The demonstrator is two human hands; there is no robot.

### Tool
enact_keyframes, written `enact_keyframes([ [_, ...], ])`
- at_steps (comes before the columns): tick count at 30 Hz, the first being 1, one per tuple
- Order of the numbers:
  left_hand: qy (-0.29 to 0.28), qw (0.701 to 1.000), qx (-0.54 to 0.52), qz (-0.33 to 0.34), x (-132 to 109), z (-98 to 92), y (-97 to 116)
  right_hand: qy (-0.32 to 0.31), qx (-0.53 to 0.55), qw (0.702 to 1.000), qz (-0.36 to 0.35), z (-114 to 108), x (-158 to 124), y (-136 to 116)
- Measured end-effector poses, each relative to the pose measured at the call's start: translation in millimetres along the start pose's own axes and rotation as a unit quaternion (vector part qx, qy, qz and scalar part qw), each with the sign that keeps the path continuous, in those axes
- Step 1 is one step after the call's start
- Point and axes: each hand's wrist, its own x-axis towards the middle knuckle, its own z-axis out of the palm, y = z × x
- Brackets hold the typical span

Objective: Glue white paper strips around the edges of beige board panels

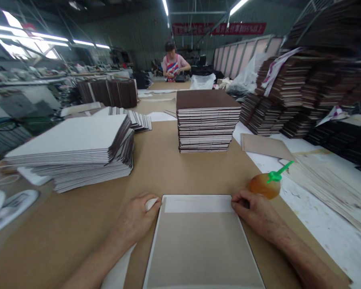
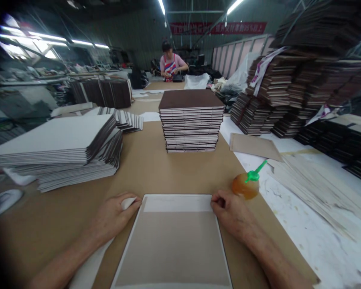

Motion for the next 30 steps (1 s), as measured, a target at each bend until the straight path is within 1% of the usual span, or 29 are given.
enact_keyframes([
  [3,0.018,1.000,-0.008,0.021,-6,-1.3,1,0.036,-0.008,0.999,-0.040,-3,-10,-3],
  [5,0.017,0.999,-0.013,0.032,-15,-2.7,2,0.064,-0.024,0.994,-0.088,-5,-17,-12],
  [6,0.012,0.999,-0.015,0.037,-20,-3.4,2,0.070,-0.036,0.989,-0.124,-4,-21,-19],
  [8,-0.005,0.998,-0.023,0.054,-34,-4.4,2,0.052,-0.066,0.974,-0.211,0,-27,-38],
  [10,-0.023,0.996,-0.033,0.077,-47,-4.8,3,0.004,-0.105,0.948,-0.299,11,-29,-58],
  [12,-0.039,0.993,-0.035,0.101,-58,-4.6,3,-0.046,-0.143,0.924,-0.353,25,-26,-73],
  [14,-0.048,0.991,-0.027,0.121,-64,-3.9,2,-0.077,-0.167,0.911,-0.369,39,-19,-79],
  [18,-0.054,0.988,-0.007,0.146,-65,-2.5,-1,-0.108,-0.183,0.907,-0.364,58,-8,-75],
  [22,-0.052,0.987,0.010,0.154,-61,-1.7,-4,-0.123,-0.188,0.901,-0.370,63,-5,-73],
  [30,-0.052,0.984,0.040,0.168,-61,-0.6,-7,-0.117,-0.220,0.892,-0.377,69,-4,-75],
])
